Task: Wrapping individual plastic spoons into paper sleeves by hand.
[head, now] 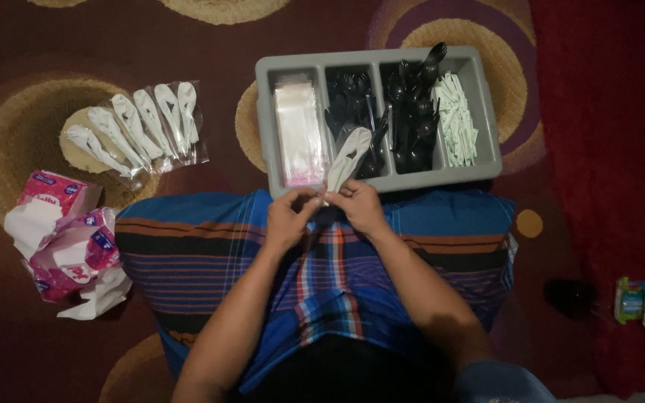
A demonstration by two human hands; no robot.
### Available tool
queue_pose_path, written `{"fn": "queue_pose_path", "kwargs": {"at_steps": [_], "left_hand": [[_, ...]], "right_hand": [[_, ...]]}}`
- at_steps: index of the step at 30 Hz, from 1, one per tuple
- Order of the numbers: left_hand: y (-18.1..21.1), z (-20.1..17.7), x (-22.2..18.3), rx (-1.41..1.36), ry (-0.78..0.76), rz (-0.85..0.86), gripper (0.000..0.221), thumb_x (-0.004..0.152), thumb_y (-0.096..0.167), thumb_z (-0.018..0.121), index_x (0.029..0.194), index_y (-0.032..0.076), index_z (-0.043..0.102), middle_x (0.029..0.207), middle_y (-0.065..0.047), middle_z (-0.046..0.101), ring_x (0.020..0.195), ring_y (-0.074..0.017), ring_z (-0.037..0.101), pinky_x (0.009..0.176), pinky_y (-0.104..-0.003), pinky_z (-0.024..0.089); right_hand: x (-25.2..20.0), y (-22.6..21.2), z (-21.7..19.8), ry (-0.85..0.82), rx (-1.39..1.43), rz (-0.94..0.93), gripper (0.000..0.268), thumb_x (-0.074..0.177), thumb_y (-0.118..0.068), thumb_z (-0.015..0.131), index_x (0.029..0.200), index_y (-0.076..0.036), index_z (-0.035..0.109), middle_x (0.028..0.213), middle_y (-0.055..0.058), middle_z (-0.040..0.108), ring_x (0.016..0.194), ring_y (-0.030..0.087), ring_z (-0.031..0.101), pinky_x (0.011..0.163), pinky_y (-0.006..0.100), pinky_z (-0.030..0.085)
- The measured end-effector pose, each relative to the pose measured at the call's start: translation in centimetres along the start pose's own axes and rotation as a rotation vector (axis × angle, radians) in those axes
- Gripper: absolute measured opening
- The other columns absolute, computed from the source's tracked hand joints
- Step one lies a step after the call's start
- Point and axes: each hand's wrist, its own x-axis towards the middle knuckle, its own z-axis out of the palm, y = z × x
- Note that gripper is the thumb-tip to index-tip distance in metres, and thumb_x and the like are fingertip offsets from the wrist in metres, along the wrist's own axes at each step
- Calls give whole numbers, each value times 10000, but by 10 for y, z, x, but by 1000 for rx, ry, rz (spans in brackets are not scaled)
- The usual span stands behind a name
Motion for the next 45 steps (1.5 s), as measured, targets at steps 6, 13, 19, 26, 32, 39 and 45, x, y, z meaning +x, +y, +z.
{"fn": "queue_pose_path", "kwargs": {"at_steps": [6,13,19,26,32,39,45], "left_hand": [[-3,0,5,39,13,-82,108,890,271,808,961,190,813,804,-68,783,801,-196,742,728,-369,570],[-5,-2,7,-18,28,-82,96,874,207,825,948,148,807,778,-82,773,748,-169,699,707,-347,563],[1,-8,6,-29,124,-75,113,905,216,812,985,137,797,845,-110,780,803,-217,727,760,-387,572],[6,-10,11,-70,103,-22,252,924,258,798,1154,156,781,1013,-135,787,1006,-265,736,886,-417,573],[-23,-5,19,-176,43,-115,375,803,220,894,1142,108,780,957,-163,787,936,-249,746,864,-408,596],[-35,-11,20,-287,140,-118,313,767,225,922,1029,109,797,851,-113,789,802,-127,708,761,-342,597],[-35,-31,25,-299,305,-136,391,759,320,929,986,51,760,852,-140,778,793,-190,724,721,-395,594]], "right_hand": [[2,10,-4,30,54,34,259,767,-221,961,889,-64,795,739,62,749,741,96,641,652,298,555],[8,29,-8,71,70,63,258,794,-214,947,781,-66,736,639,26,676,638,81,589,576,222,480],[10,23,-10,119,105,34,231,801,-193,934,803,-71,738,647,25,681,672,59,576,589,202,459],[-1,28,-4,-132,-101,28,242,764,-212,940,823,-64,759,715,75,732,706,145,635,640,314,504],[-3,50,-3,-363,-151,36,257,744,-247,923,901,-86,799,806,74,782,811,140,663,739,348,541],[-12,49,11,-416,-174,93,286,761,-214,908,999,-85,815,803,95,785,763,117,657,692,322,553],[-13,51,7,-476,-180,141,285,770,-190,890,994,-29,818,736,145,767,566,147,643,518,277,525]]}}
